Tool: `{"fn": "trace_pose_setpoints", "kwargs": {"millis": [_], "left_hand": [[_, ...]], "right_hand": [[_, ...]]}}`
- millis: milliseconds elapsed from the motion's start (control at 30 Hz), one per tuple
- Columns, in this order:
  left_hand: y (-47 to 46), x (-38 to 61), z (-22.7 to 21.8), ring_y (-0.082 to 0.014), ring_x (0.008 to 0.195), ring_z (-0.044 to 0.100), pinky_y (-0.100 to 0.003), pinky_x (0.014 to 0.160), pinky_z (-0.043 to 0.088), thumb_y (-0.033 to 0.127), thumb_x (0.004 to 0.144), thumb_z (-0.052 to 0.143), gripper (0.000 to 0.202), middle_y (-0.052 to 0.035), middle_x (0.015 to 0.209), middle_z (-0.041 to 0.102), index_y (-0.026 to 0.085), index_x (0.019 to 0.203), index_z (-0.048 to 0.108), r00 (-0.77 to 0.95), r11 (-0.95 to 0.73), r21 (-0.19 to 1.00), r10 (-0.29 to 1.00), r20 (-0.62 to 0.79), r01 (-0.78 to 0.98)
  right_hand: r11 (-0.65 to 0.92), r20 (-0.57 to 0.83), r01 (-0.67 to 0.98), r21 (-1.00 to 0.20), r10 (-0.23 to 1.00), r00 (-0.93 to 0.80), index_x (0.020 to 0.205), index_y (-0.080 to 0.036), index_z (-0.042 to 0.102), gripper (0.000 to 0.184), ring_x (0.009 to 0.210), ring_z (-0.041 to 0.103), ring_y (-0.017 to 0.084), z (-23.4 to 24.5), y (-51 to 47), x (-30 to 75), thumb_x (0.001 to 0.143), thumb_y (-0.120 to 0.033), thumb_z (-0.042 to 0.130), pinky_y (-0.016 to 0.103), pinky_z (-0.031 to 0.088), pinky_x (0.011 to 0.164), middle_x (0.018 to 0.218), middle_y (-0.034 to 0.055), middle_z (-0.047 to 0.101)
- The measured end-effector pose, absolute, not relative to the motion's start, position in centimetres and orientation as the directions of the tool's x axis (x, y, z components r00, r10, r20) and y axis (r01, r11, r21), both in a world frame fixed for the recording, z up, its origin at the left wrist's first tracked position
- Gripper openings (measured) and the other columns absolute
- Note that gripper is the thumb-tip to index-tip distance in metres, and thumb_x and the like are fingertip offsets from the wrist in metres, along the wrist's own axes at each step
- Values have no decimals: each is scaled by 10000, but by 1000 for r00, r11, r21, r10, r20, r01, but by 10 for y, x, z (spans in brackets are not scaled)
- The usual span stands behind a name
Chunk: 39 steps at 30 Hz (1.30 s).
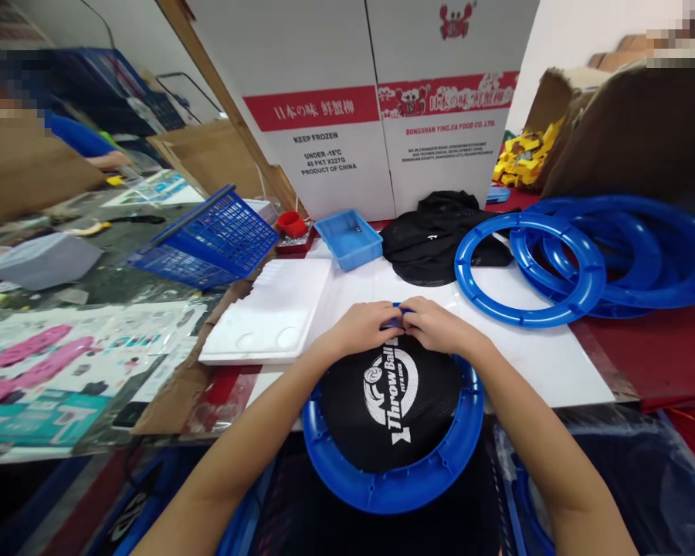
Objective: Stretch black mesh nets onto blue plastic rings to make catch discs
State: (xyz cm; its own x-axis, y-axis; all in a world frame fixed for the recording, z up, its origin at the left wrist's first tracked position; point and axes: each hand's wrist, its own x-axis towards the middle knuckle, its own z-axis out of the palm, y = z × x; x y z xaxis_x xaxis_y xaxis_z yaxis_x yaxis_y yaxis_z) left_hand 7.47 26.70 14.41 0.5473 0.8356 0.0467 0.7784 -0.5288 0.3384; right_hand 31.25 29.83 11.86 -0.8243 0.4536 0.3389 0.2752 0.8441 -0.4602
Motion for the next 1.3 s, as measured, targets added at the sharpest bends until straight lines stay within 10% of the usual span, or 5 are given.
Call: {"fn": "trace_pose_setpoints", "kwargs": {"millis": [333, 933, 1300], "left_hand": [[277, 63, 141, -203, 913, 665, -331, 871, 517, 436, 881, 771, 269, -31, 957, 737, 179, 949, 736, 456, -217, 885, 890, 5, 413], [280, 74, 116, -211, 914, 732, -338, 871, 533, 288, 923, 672, 175, -33, 958, 826, 203, 918, 825, 286, -258, 793, 952, 111, 551], [293, 71, 127, -194, 811, 664, -307, 777, 489, 295, 781, 688, 177, -30, 813, 766, 164, 807, 805, 331, -108, 876, 941, -62, 471]], "right_hand": [[757, 267, 435, -487, 604, -751, 1118, -230, 699, 158, 963, 709, 248, 134, 292, 322, 1080, -207, 548, 369, 532, 876, 1048, 72, 752], [776, 361, 498, -386, 624, -693, 1212, -211, 812, 426, 937, 684, 247, 111, 295, 314, 992, -45, 488, 361, 552, 834, 1062, 111, 684], [740, 335, 528, -417, 665, -667, 1182, -212, 839, 444, 908, 668, 248, 120, 289, 308, 978, -45, 482, 376, 544, 830, 1029, 111, 687]]}}
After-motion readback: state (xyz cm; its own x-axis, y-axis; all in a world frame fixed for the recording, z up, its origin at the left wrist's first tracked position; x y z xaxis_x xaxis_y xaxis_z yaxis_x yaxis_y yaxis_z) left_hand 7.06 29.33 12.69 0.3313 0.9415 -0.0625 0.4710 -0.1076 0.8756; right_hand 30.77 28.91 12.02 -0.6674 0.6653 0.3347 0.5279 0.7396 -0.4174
